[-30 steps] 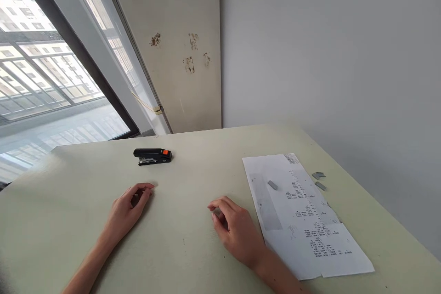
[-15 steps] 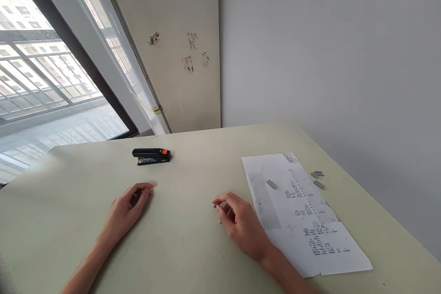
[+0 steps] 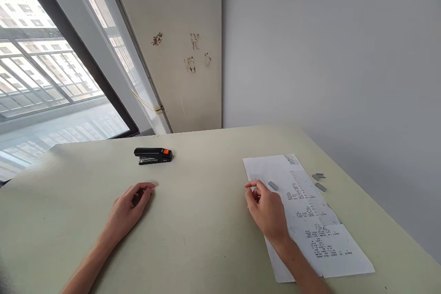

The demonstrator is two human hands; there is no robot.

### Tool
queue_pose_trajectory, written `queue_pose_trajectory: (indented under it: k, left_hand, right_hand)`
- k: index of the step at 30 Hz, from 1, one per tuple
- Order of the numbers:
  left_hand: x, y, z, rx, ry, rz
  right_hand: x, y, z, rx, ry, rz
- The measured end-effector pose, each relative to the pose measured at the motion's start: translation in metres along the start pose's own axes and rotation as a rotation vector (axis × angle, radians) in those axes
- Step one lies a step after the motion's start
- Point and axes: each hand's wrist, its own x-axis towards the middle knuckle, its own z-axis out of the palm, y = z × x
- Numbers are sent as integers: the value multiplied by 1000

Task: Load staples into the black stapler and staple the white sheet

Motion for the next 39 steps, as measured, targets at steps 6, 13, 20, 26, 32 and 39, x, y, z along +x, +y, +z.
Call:
queue_pose_trajectory:
  k: [6, 13, 20, 26, 32, 39]
  left_hand:
    - [0, 2, 0, 13, 8, 16]
    - [-3, 10, 4, 80, 27, 158]
    - [-26, 54, 29, 35, -116, 529]
    - [-45, 85, 42, 145, -316, 809]
    - [-42, 76, 34, 160, -281, 790]
    - [-47, 23, 1, 178, -180, 639]
  right_hand:
    - [-6, -10, 7, 36, -165, -79]
    - [-33, -44, 26, 252, -465, -204]
    - [-54, -69, 20, 536, -774, -213]
    - [-44, -56, 10, 608, -643, -211]
    - [-26, -31, 6, 607, -377, -95]
    - [-19, -25, 5, 569, -285, -7]
